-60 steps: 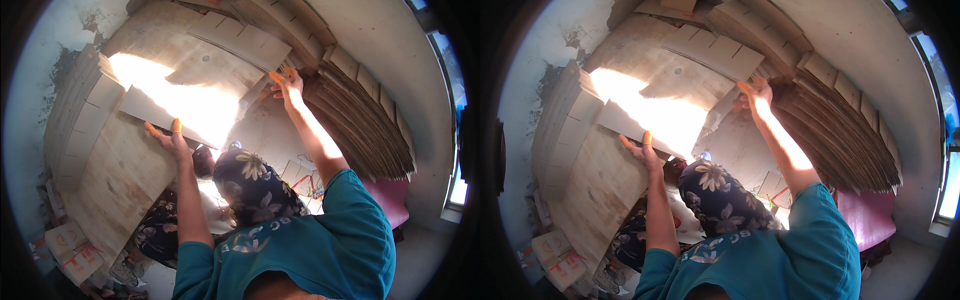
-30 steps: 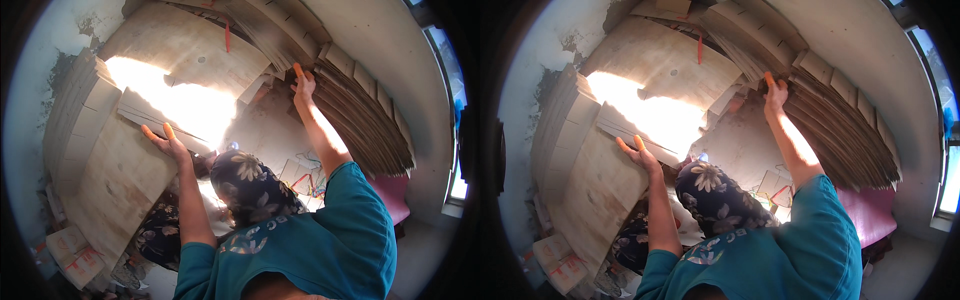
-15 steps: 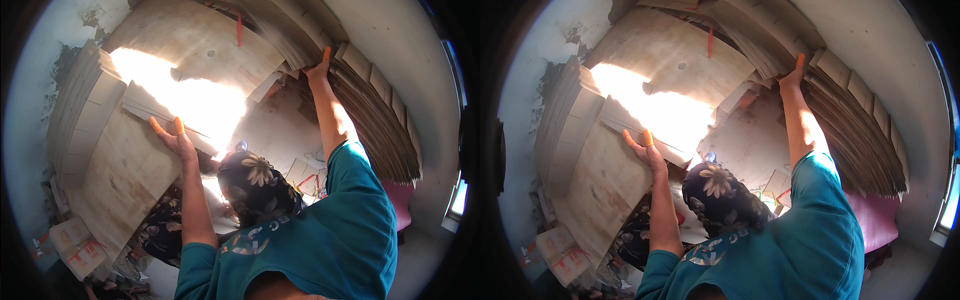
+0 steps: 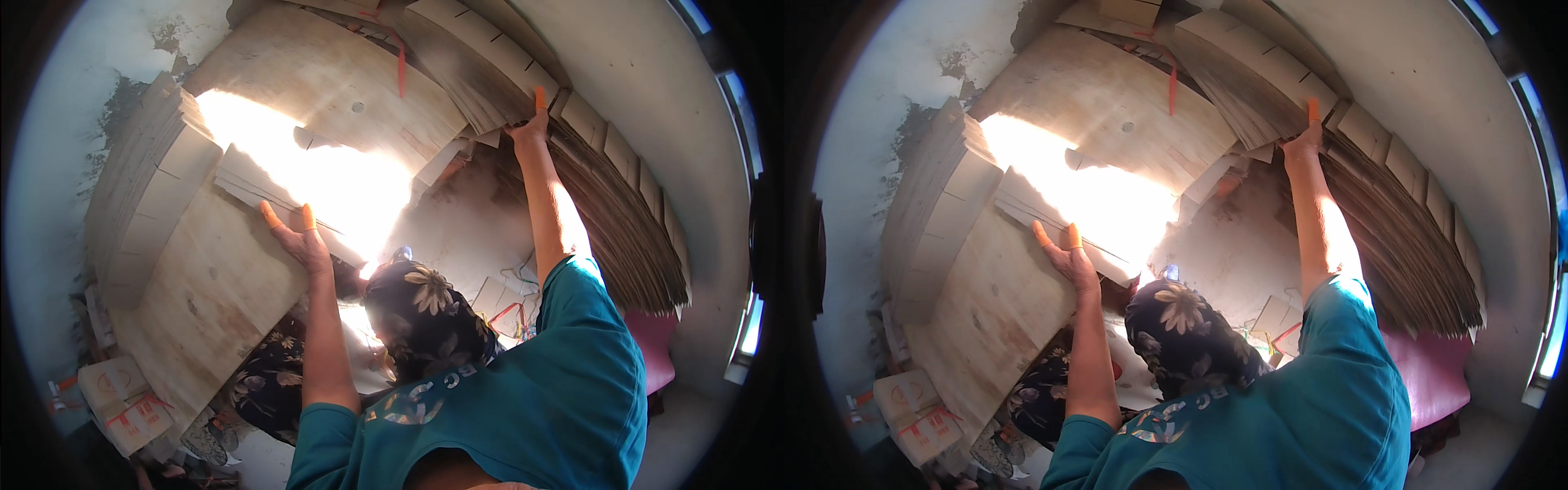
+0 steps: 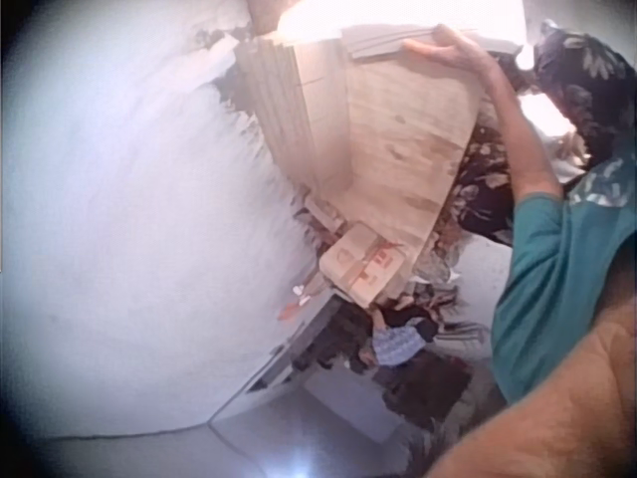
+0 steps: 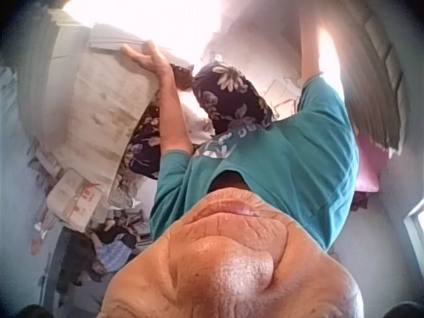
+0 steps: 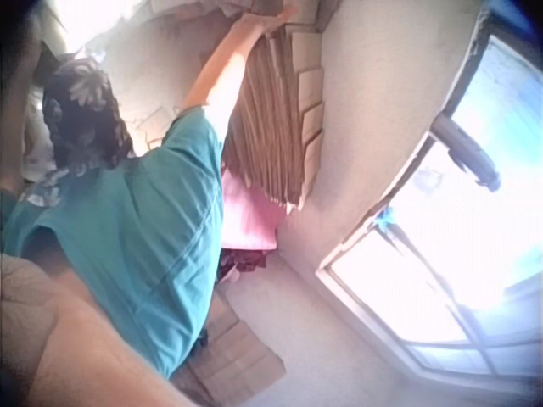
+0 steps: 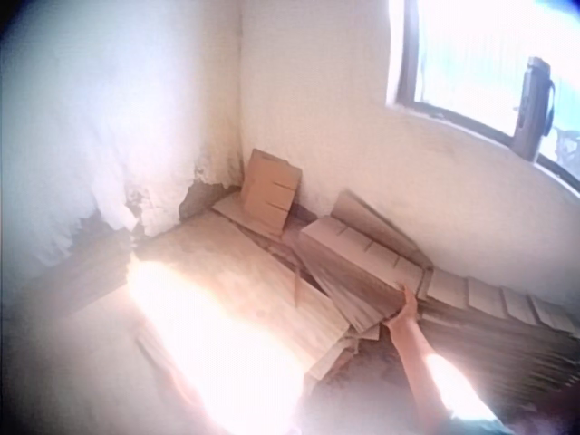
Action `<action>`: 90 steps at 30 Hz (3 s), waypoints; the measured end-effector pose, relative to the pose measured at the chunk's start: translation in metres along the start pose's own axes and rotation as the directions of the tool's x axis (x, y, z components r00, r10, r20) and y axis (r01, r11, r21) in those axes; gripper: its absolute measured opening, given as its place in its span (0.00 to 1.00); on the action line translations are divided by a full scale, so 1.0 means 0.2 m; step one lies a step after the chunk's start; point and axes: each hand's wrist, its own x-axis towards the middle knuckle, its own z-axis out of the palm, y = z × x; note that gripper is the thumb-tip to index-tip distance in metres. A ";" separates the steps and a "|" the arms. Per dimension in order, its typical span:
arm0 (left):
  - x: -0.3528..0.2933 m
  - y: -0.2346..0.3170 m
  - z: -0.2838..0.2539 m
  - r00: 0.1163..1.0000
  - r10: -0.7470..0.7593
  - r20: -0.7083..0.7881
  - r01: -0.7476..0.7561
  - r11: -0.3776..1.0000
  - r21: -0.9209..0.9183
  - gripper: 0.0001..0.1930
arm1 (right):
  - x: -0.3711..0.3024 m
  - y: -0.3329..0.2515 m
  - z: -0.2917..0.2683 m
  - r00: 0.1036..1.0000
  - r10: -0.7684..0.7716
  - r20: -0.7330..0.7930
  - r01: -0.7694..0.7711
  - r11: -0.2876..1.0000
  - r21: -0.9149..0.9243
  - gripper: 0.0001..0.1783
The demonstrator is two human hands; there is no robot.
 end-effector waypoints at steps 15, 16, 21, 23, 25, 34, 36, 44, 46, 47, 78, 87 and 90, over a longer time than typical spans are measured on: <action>0.00 0.02 0.00 0.999 -0.023 0.046 0.024 0.999 -0.024 0.43 | 0.13 -0.06 0.16 0.951 -0.304 0.064 0.310 0.915 -0.259 0.34; 0.00 0.02 0.00 0.999 -0.023 0.043 0.024 0.999 -0.021 0.43 | 0.06 -0.07 0.19 0.964 -0.252 0.084 0.265 0.937 -0.229 0.36; 0.00 0.02 0.00 0.999 -0.032 0.043 0.034 0.998 -0.048 0.44 | -0.21 -0.01 0.18 0.991 -0.087 0.105 0.096 0.992 -0.081 0.24; 0.01 0.03 -0.01 0.998 -0.048 0.037 0.049 0.998 -0.045 0.45 | -0.28 0.06 0.10 0.984 -0.081 0.161 0.091 0.994 -0.057 0.20; 0.01 0.02 -0.01 0.999 -0.041 0.017 0.040 0.999 0.013 0.46 | -0.36 0.14 0.02 0.965 -0.079 0.249 0.093 0.995 -0.042 0.18; 0.03 0.01 -0.02 0.994 -0.107 -0.012 0.106 0.991 -0.085 0.54 | -0.87 0.39 -0.07 0.923 0.240 0.301 -0.217 0.970 -0.108 0.22; 0.03 0.02 -0.01 0.992 -0.124 -0.008 0.123 0.990 -0.075 0.54 | -0.79 0.55 -0.15 0.930 0.296 0.218 -0.272 0.953 -0.134 0.22; 0.03 0.04 -0.05 0.935 -0.340 0.100 0.307 0.634 -0.710 0.41 | -0.81 0.78 -0.39 0.576 0.334 0.746 0.063 0.892 -0.448 0.48; 0.01 0.09 -0.06 0.918 -0.365 0.154 0.344 0.543 -0.766 0.41 | -0.55 0.76 -0.55 0.426 0.441 0.790 0.090 0.848 -0.522 0.47; 0.01 0.10 -0.06 0.909 -0.379 0.174 0.359 0.498 -0.790 0.42 | -0.50 0.74 -0.62 0.397 0.445 0.803 0.084 0.853 -0.514 0.44; 0.29 0.19 0.05 0.632 -0.489 0.602 0.589 0.807 0.037 0.48 | -0.54 0.23 0.23 0.284 0.455 0.844 0.816 0.347 -0.462 0.49; 0.05 0.20 0.05 0.921 -0.317 0.225 0.389 0.751 -0.533 0.45 | -0.46 0.25 0.20 0.097 0.244 0.965 0.726 0.646 -0.236 0.43; -0.01 -0.01 0.02 0.974 -0.202 0.103 0.226 0.903 -0.365 0.39 | -0.34 0.21 0.23 0.272 0.051 0.961 0.962 0.015 -0.273 0.31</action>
